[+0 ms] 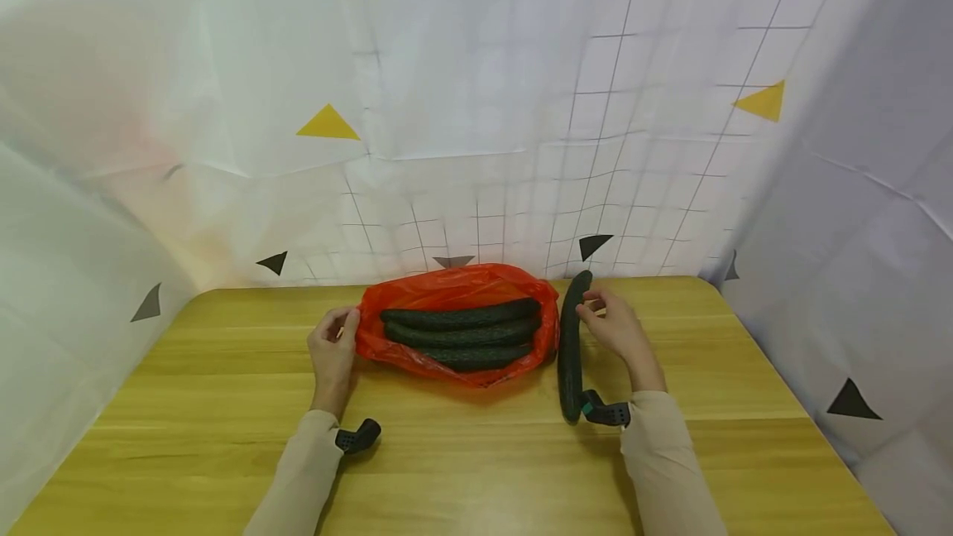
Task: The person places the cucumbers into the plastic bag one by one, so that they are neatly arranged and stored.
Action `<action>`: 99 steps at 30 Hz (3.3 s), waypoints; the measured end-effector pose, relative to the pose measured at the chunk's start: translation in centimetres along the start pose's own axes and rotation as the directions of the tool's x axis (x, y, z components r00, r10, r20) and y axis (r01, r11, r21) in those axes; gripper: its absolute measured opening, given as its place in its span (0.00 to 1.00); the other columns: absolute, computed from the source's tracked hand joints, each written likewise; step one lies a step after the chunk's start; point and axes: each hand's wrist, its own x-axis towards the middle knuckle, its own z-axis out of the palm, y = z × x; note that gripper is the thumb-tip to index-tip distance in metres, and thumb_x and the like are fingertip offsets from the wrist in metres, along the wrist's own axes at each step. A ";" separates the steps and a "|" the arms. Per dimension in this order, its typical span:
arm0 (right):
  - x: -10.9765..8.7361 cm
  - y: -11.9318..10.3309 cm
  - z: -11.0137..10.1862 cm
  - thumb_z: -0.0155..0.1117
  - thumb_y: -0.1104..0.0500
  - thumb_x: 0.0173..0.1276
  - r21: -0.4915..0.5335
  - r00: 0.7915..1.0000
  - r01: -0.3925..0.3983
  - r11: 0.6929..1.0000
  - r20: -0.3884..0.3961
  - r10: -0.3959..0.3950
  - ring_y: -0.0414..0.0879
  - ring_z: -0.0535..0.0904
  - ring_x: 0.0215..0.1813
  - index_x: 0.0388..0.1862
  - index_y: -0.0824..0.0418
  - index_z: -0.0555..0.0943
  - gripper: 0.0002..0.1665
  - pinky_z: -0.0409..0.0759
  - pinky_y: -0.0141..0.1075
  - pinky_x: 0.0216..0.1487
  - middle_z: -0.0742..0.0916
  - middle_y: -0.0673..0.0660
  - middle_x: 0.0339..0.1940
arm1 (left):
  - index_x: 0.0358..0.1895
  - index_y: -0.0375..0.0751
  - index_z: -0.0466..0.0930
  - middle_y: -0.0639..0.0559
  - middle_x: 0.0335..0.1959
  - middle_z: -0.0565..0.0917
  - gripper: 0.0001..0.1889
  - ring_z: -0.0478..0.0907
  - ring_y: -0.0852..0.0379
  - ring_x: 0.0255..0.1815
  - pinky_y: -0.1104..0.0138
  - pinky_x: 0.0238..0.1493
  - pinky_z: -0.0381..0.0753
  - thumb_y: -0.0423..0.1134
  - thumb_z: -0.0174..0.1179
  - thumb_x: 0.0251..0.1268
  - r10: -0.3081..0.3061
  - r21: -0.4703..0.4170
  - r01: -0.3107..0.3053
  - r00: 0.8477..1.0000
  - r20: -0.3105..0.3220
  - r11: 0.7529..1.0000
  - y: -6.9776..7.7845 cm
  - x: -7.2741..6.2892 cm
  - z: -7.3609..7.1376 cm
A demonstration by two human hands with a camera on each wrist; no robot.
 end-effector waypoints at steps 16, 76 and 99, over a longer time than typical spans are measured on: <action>0.3 -0.4 2.7 0.54 0.52 0.70 -0.106 0.996 -0.073 0.992 0.052 0.078 0.64 0.78 0.49 0.64 0.80 0.59 0.38 0.75 0.52 0.52 0.80 0.77 0.49 | 0.41 0.40 0.84 0.52 0.35 0.83 0.14 0.78 0.59 0.38 0.75 0.42 0.76 0.46 0.66 0.58 0.011 -0.011 -0.011 0.998 -0.061 1.000 -2.9 0.8 -0.1; -0.1 2.7 0.5 0.53 0.46 0.70 0.274 0.948 -0.317 0.908 0.125 0.294 0.49 0.79 0.49 0.69 0.77 0.55 0.44 0.83 0.38 0.44 0.72 0.76 0.62 | 0.42 0.33 0.82 0.56 0.32 0.81 0.11 0.77 0.63 0.34 0.75 0.36 0.76 0.36 0.64 0.60 -0.034 -0.050 0.034 0.999 0.009 0.998 -0.1 0.2 -0.2; -0.9 -0.4 -2.5 0.54 0.41 0.68 0.406 0.978 -0.102 0.908 -0.128 0.167 0.28 0.72 0.46 0.73 0.67 0.54 0.45 0.82 0.31 0.42 0.66 0.67 0.67 | 0.43 0.31 0.82 0.52 0.32 0.81 0.12 0.76 0.63 0.35 0.76 0.36 0.75 0.36 0.63 0.61 -0.028 -0.045 0.030 0.999 0.030 0.999 0.1 0.2 -0.2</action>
